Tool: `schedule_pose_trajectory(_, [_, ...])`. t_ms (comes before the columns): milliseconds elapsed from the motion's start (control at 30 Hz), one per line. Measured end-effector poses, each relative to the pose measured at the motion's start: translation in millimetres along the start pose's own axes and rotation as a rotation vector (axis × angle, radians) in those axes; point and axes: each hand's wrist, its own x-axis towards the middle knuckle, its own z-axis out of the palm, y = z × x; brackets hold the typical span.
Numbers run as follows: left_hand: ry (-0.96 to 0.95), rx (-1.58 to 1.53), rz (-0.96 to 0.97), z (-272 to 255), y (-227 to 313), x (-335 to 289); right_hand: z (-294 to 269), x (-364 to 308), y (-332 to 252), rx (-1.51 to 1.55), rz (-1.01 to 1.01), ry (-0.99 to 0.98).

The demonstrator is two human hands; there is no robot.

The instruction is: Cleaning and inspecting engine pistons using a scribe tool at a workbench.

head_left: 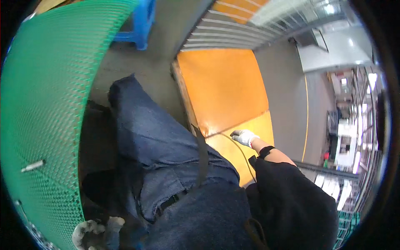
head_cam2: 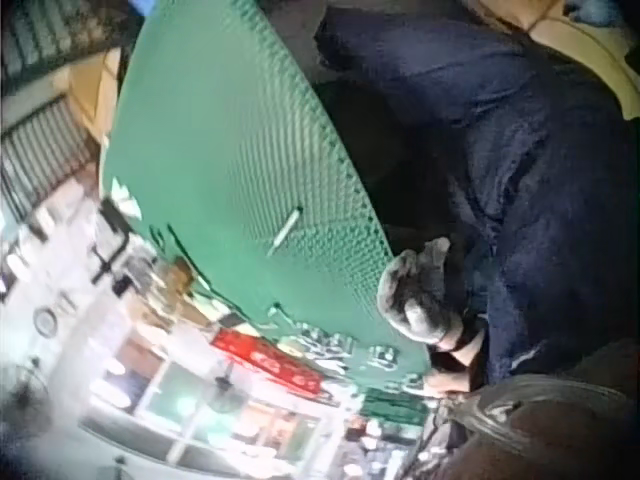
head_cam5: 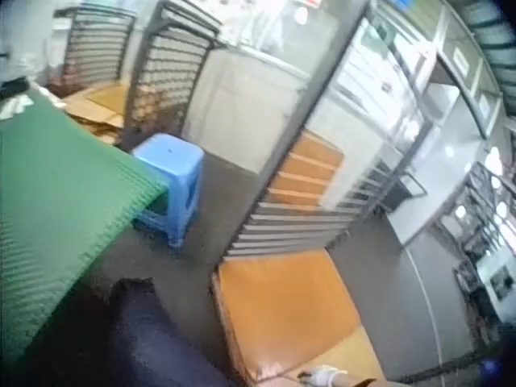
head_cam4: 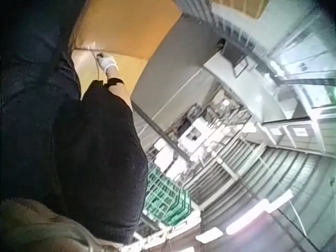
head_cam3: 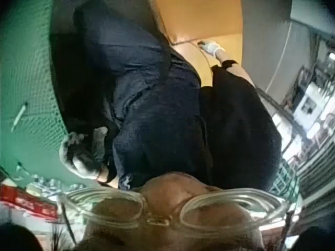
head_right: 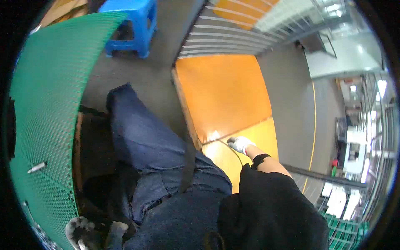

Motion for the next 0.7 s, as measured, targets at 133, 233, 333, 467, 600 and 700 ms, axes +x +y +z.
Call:
schedule_pose_trajectory(133, [-0.247, -0.045, -0.101, 52.1, 10.8, 24.5, 93.0, 1.0, 75.0, 0.285, 0.081, -0.093])
schedule_pose_trajectory(233, [-0.419, 0.161, -0.144, 97.2, 28.2, 53.0, 119.8, 9.1, 71.4, 0.482, 0.211, -0.203])
schedule_pose_trajectory(333, [-0.588, 0.335, -0.159, 132.6, 34.7, 76.6, 143.2, 45.6, 69.7, 0.572, 0.162, -0.29])
schedule_pose_trajectory(467, [-0.661, 0.437, -0.257, 175.1, 23.6, 88.1, 149.5, 66.6, 48.9, 0.608, 0.077, 0.027])
schedule_pose_trajectory(600, [-0.73, 0.505, -0.284, 200.3, 22.5, 98.6, 121.2, 67.1, 18.5, 0.87, 0.157, 0.338])
schedule_pose_trajectory(700, [-0.773, 0.535, -0.284, 208.3, 16.5, 105.5, 130.5, 83.9, 20.7, 0.744, 0.047, 0.146])
